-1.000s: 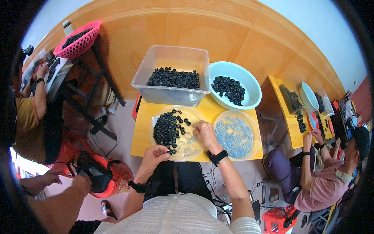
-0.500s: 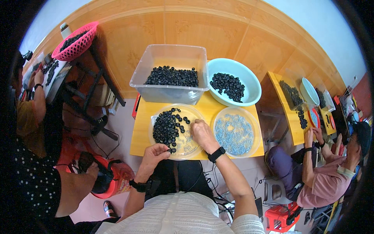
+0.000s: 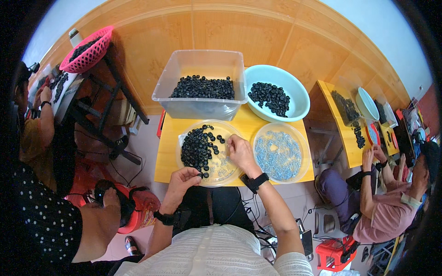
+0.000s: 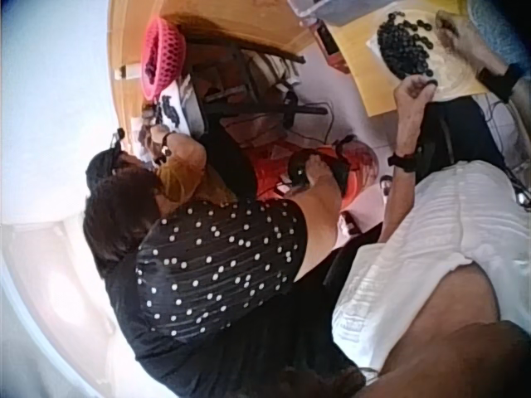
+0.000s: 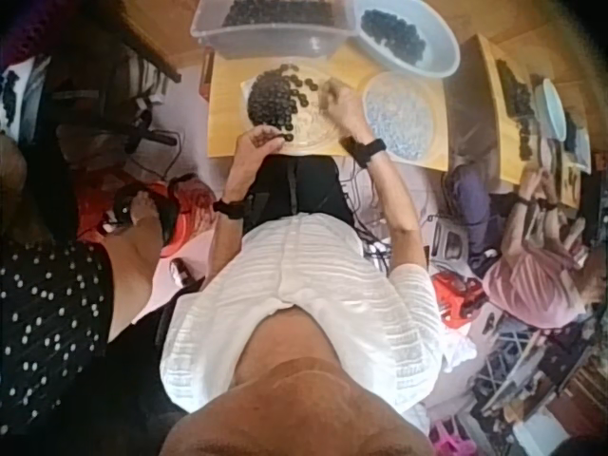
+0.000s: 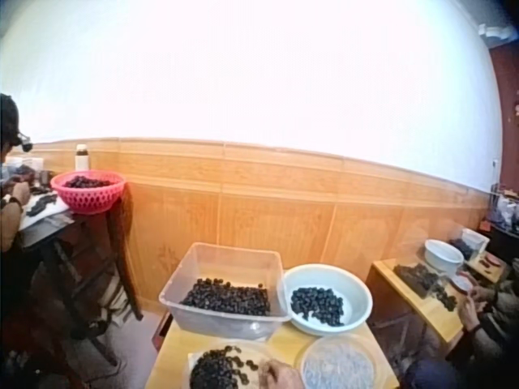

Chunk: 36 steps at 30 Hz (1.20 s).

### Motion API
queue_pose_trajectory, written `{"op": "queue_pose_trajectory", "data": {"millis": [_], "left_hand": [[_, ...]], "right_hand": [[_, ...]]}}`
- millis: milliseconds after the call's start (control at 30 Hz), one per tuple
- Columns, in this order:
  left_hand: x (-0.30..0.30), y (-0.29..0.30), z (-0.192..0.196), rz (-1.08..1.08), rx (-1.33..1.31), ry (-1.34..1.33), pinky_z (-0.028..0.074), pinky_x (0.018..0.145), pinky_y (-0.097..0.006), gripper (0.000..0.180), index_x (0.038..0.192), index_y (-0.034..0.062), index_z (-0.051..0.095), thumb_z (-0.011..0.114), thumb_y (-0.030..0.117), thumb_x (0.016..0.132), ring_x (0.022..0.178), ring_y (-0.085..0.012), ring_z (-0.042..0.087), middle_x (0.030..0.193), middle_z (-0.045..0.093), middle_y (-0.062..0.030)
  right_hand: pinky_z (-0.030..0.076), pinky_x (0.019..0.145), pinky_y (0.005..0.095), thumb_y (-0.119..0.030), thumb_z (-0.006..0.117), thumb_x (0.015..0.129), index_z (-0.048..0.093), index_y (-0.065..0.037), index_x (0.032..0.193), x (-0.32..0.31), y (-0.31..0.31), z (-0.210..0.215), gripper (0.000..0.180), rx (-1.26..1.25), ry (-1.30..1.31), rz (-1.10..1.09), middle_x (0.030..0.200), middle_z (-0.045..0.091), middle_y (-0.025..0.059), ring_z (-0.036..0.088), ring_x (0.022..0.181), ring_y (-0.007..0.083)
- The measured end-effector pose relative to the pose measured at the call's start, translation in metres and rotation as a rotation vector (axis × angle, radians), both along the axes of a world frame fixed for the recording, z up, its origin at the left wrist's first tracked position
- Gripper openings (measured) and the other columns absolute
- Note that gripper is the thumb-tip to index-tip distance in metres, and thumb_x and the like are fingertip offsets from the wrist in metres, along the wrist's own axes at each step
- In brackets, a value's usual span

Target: Sorting and inspecting small black plastic or rubber rings/components on a table.

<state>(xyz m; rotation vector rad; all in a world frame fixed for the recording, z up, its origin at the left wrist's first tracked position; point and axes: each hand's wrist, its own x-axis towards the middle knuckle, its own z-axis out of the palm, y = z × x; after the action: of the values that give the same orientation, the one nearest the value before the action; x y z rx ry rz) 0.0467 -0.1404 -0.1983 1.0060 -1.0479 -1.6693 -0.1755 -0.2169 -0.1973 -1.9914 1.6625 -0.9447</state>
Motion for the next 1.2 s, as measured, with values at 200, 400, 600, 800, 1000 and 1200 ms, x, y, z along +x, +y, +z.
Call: {"op": "queue_pose_trajectory", "data": {"millis": [200, 400, 600, 800, 1000, 1200], "left_hand": [[-0.003, -0.001, -0.003, 0.030, 0.008, 0.025, 0.050, 0.069, -0.022, 0.012, 0.088, 0.0015, 0.058, 0.063, 0.000, 0.077, 0.075, -0.0099, 0.059, 0.081, 0.061, -0.0035], [-0.009, 0.000, 0.013, 0.020, 0.068, 0.193, 0.050, 0.067, -0.023, 0.011, 0.091, 0.0014, 0.059, 0.061, 0.001, 0.080, 0.072, -0.0111, 0.060, 0.084, 0.062, -0.0050], [-0.010, 0.003, 0.015, -0.168, 0.210, 0.228, 0.049, 0.064, -0.021, 0.015, 0.098, 0.0019, 0.061, 0.056, 0.010, 0.086, 0.071, -0.0106, 0.059, 0.081, 0.062, -0.0026], [-0.008, 0.003, 0.003, -0.234, 0.296, 0.377, 0.047, 0.059, -0.021, 0.013, 0.096, 0.0033, 0.062, 0.057, 0.011, 0.086, 0.065, -0.0095, 0.056, 0.081, 0.062, -0.0028], [-0.011, 0.003, 0.009, -0.152, 0.350, 0.380, 0.044, 0.057, -0.017, 0.009, 0.089, 0.0050, 0.064, 0.060, 0.011, 0.084, 0.062, -0.0051, 0.054, 0.075, 0.060, 0.0011], [-0.010, 0.002, 0.007, -0.225, 0.329, 0.334, 0.044, 0.057, -0.019, 0.009, 0.089, 0.0043, 0.064, 0.059, 0.010, 0.084, 0.063, -0.0077, 0.054, 0.078, 0.061, -0.0011]], "right_hand": [[0.049, 0.062, 0.0252, -0.003, 0.060, 0.079, 0.060, 0.000, 0.090, 0.010, 0.027, 0.019, 0.011, 0.592, -0.949, 0.148, 0.079, 0.062, 0.0056, 0.060, 0.068, 0.0136], [0.049, 0.068, 0.0224, -0.005, 0.063, 0.079, 0.062, -0.002, 0.092, 0.030, 0.066, 0.032, 0.013, 0.693, -1.095, 0.236, 0.082, 0.063, 0.0031, 0.059, 0.073, 0.0097], [0.045, 0.066, 0.0204, -0.005, 0.063, 0.079, 0.064, -0.002, 0.090, 0.036, 0.078, 0.030, 0.011, 0.583, -1.039, 0.244, 0.083, 0.063, 0.0016, 0.056, 0.072, 0.0074], [0.045, 0.066, 0.0209, -0.004, 0.063, 0.079, 0.064, 0.000, 0.089, 0.040, 0.089, 0.035, 0.011, 0.559, -1.023, 0.230, 0.081, 0.061, 0.0022, 0.057, 0.073, 0.0080], [0.048, 0.065, 0.0246, 0.001, 0.065, 0.075, 0.063, 0.002, 0.091, 0.041, 0.095, 0.049, 0.016, 0.115, -0.463, 0.279, 0.079, 0.060, 0.0070, 0.060, 0.074, 0.0140], [0.048, 0.062, 0.0295, 0.000, 0.066, 0.072, 0.062, 0.001, 0.087, 0.038, 0.097, 0.054, 0.016, -0.105, -0.197, 0.329, 0.078, 0.059, 0.0121, 0.060, 0.070, 0.0238]]}}
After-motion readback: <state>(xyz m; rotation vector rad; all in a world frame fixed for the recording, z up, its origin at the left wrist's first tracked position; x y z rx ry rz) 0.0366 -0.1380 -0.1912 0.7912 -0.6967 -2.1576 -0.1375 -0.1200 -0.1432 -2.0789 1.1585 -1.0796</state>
